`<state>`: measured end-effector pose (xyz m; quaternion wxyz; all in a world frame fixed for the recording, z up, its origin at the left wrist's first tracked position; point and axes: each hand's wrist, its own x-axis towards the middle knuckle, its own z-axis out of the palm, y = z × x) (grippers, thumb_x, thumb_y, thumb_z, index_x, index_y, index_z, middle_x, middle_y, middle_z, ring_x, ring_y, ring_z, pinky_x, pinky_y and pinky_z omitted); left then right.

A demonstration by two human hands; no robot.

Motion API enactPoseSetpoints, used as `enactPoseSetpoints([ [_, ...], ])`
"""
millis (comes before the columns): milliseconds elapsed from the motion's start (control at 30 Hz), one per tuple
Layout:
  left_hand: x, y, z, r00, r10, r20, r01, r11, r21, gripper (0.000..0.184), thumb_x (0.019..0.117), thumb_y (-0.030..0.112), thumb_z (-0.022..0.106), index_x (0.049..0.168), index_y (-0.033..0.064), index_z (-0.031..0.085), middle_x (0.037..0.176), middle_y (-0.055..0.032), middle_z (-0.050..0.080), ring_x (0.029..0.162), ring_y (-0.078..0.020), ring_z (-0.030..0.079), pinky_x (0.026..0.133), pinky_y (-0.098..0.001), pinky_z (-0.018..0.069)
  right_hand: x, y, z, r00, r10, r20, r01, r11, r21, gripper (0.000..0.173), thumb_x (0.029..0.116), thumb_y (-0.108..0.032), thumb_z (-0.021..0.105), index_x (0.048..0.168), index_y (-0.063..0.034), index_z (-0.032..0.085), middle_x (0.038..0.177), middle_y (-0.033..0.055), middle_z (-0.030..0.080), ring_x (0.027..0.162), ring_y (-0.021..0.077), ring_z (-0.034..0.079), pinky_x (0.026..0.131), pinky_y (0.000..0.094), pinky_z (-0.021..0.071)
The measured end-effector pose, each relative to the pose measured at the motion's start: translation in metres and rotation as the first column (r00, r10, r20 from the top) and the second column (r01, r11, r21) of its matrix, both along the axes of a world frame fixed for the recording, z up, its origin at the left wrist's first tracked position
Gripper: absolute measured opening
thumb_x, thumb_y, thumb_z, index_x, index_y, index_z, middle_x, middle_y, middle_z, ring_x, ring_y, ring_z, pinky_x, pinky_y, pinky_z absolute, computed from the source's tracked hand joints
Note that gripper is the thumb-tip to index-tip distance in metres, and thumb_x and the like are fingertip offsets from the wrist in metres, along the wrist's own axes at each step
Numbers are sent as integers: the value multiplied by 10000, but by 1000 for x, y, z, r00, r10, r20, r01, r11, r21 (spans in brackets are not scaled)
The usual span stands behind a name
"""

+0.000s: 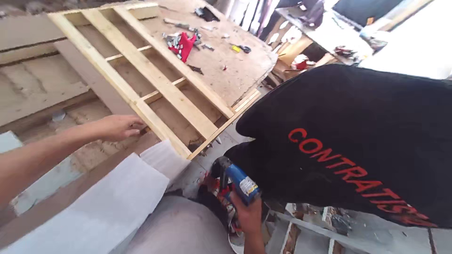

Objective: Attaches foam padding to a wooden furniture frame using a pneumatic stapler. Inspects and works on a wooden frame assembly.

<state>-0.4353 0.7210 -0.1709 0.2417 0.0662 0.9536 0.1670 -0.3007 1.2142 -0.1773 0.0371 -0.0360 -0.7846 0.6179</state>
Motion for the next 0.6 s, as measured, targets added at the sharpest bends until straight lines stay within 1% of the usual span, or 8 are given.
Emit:
enactPoseSetpoints([
  [100,14,16,1,995,103,-6,-103,994,-25,403,1022,223,635,1400,84,610,1326,-174,652,1211,-371,637,1041,-633,474,-32,22,7,967,251,44,-247,966,-71,716,780,-248,750,1353,57,449,1038,79,707,911,127,718,805,304,624],
  [200,24,29,33,988,157,5,-156,985,-74,438,1031,230,623,1437,73,574,1364,-196,626,1258,-399,606,1069,-640,450,-68,45,22,858,514,8,-507,849,-149,814,804,-165,684,1475,76,291,1176,122,685,1061,197,705,907,363,617],
  [300,57,33,79,959,277,-56,-283,946,-161,431,1048,260,591,1441,85,574,1347,-196,641,1231,-410,626,1045,-672,457,-100,47,27,763,647,-22,-641,751,-155,807,866,-160,741,1499,93,309,1234,138,688,1113,228,699,948,377,617],
  [400,104,34,134,904,376,-202,-413,890,-192,405,1057,268,580,1432,115,583,1346,-148,651,1217,-358,644,1048,-631,471,-139,19,20,717,689,-105,-697,706,-124,819,845,-181,803,1482,101,373,1229,154,698,1038,241,732,878,384,651],
  [467,148,43,163,855,412,-315,-472,869,-147,379,1043,224,596,1403,103,610,1309,-150,673,1193,-357,657,1029,-635,483,-162,-5,18,691,708,-143,-714,700,13,805,834,-191,801,1477,106,417,1230,151,701,991,191,739,842,346,656],
  [500,171,49,174,829,425,-364,-495,860,-124,378,1040,230,591,1393,95,619,1274,-152,684,1154,-356,671,999,-640,497,-174,-19,19,679,720,-145,-706,694,141,784,834,-226,799,1473,74,457,1222,128,710,987,146,737,842,326,651],
  [533,193,50,182,804,431,-411,-513,852,-110,388,1041,276,573,1383,101,627,1246,-145,695,1114,-349,686,963,-644,516,-188,-35,20,673,729,-127,-677,676,291,765,839,-275,795,1481,11,492,1206,100,724,991,126,732,853,343,642],
  [600,236,40,185,762,426,-488,-528,844,-88,480,1034,451,504,1373,138,633,1229,-117,707,1085,-305,705,943,-618,545,-216,-75,20,675,736,-57,-600,592,538,734,863,-345,783,1508,-110,520,1186,98,736,1019,212,729,887,493,609],
])
